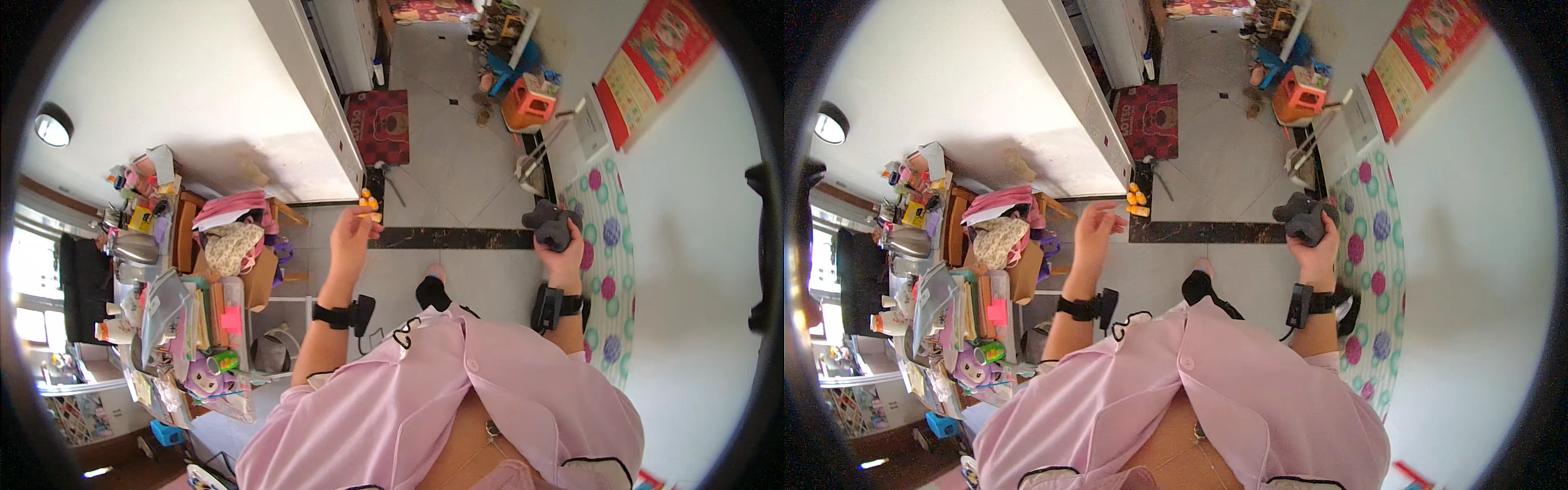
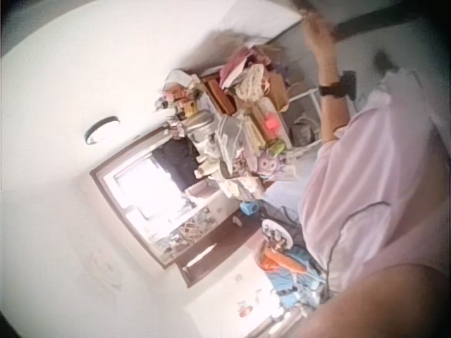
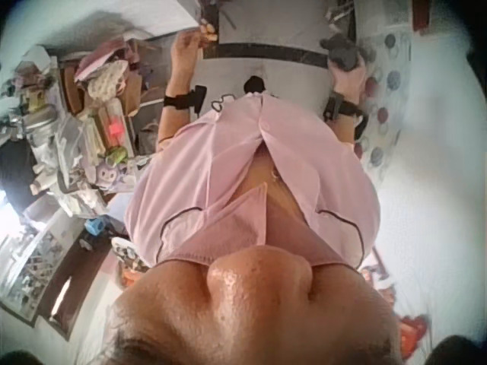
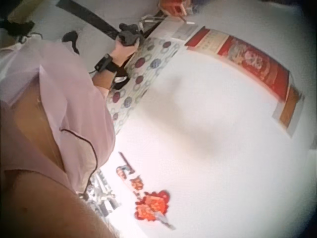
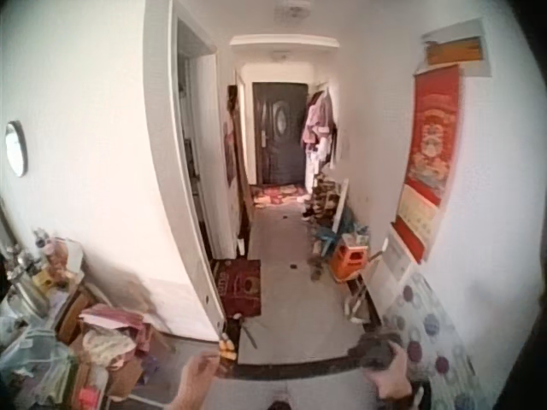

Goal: The person wipes a white desk lamp with a dark cloth, then wipes a standing fan, and finally wipes the floor near the fan base. The person moves between the desk and the fan area while cleaning.

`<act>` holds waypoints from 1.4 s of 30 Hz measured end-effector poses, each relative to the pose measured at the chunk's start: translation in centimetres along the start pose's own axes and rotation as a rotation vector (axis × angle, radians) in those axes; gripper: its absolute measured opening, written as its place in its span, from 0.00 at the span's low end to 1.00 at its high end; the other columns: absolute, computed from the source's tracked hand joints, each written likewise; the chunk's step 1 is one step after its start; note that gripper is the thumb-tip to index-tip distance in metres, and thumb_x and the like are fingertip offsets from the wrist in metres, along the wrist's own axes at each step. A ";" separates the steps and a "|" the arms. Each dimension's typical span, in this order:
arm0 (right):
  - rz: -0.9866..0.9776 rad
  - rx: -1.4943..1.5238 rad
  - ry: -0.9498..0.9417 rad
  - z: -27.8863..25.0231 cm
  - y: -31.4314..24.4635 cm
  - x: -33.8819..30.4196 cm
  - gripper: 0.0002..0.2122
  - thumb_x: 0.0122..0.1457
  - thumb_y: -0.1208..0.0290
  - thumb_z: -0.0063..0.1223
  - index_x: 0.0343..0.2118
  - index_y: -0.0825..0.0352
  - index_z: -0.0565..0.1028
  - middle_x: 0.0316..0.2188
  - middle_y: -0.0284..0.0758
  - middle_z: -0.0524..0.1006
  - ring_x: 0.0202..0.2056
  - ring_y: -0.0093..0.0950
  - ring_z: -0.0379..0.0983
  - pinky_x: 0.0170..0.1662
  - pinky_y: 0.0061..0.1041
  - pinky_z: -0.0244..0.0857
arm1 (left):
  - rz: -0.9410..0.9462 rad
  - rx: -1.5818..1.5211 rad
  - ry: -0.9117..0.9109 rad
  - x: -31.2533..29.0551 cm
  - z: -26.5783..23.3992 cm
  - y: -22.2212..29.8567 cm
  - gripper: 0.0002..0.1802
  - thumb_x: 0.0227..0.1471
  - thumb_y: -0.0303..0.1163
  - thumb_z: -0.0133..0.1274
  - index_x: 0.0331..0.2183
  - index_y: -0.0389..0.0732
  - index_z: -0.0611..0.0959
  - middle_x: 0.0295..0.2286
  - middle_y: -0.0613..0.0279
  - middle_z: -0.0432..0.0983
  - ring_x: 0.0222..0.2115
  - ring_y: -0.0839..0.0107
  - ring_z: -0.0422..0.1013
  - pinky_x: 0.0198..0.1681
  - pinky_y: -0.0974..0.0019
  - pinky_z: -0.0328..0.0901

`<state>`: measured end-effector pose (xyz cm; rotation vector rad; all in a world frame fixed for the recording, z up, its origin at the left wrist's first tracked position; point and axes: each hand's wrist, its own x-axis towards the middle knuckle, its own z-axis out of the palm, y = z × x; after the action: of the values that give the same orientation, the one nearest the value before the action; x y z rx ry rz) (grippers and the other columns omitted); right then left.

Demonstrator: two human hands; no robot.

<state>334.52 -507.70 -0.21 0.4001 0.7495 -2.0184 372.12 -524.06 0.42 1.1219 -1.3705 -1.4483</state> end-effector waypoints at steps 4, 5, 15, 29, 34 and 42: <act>-0.079 -0.263 -0.135 9.8 0.2 10.6 0.10 0.62 0.65 0.50 0.43 0.62 0.74 0.40 0.34 0.78 0.40 0.34 0.75 0.44 0.35 0.71 | 0.097 0.042 0.072 11.1 1.1 3.5 0.11 0.61 0.25 0.45 0.44 0.33 0.76 0.28 0.58 0.78 0.29 0.75 0.74 0.34 0.72 0.69; -0.054 -0.250 -0.167 12.1 0.5 12.8 0.10 0.61 0.65 0.51 0.42 0.61 0.75 0.40 0.34 0.78 0.40 0.33 0.75 0.43 0.34 0.71 | 0.084 0.053 0.078 13.6 1.4 4.2 0.11 0.61 0.26 0.45 0.44 0.33 0.76 0.27 0.59 0.78 0.29 0.75 0.74 0.35 0.72 0.69; 0.262 -0.181 -0.068 29.3 6.1 34.8 0.11 0.60 0.64 0.54 0.43 0.61 0.74 0.42 0.35 0.76 0.42 0.34 0.74 0.44 0.37 0.70 | -0.009 -0.028 0.181 35.6 2.7 2.8 0.12 0.63 0.30 0.45 0.45 0.37 0.77 0.29 0.61 0.79 0.30 0.75 0.72 0.38 0.71 0.67; 0.145 -0.236 -0.087 52.2 8.2 60.4 0.13 0.60 0.63 0.52 0.45 0.62 0.72 0.39 0.34 0.77 0.39 0.32 0.75 0.39 0.33 0.71 | 0.087 -0.036 0.143 73.0 5.4 7.2 0.12 0.64 0.31 0.46 0.45 0.36 0.76 0.31 0.59 0.78 0.33 0.73 0.74 0.40 0.69 0.70; 0.301 -0.231 -0.049 57.6 13.7 73.1 0.14 0.58 0.62 0.54 0.45 0.61 0.73 0.42 0.35 0.76 0.43 0.35 0.73 0.42 0.40 0.70 | 0.059 0.014 0.313 81.9 3.5 5.9 0.11 0.64 0.31 0.45 0.45 0.36 0.76 0.30 0.59 0.78 0.33 0.73 0.75 0.39 0.69 0.70; 0.612 -0.417 -0.327 75.4 26.3 87.4 0.14 0.58 0.62 0.54 0.44 0.62 0.74 0.44 0.36 0.77 0.44 0.37 0.75 0.45 0.41 0.71 | 0.066 0.113 0.609 92.7 -1.6 9.6 0.11 0.63 0.28 0.44 0.45 0.35 0.76 0.30 0.59 0.78 0.32 0.71 0.75 0.37 0.68 0.71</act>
<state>311.69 -623.93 0.42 0.0362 0.7109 -1.2709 349.60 -614.46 4.12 1.4260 -1.0452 -0.8776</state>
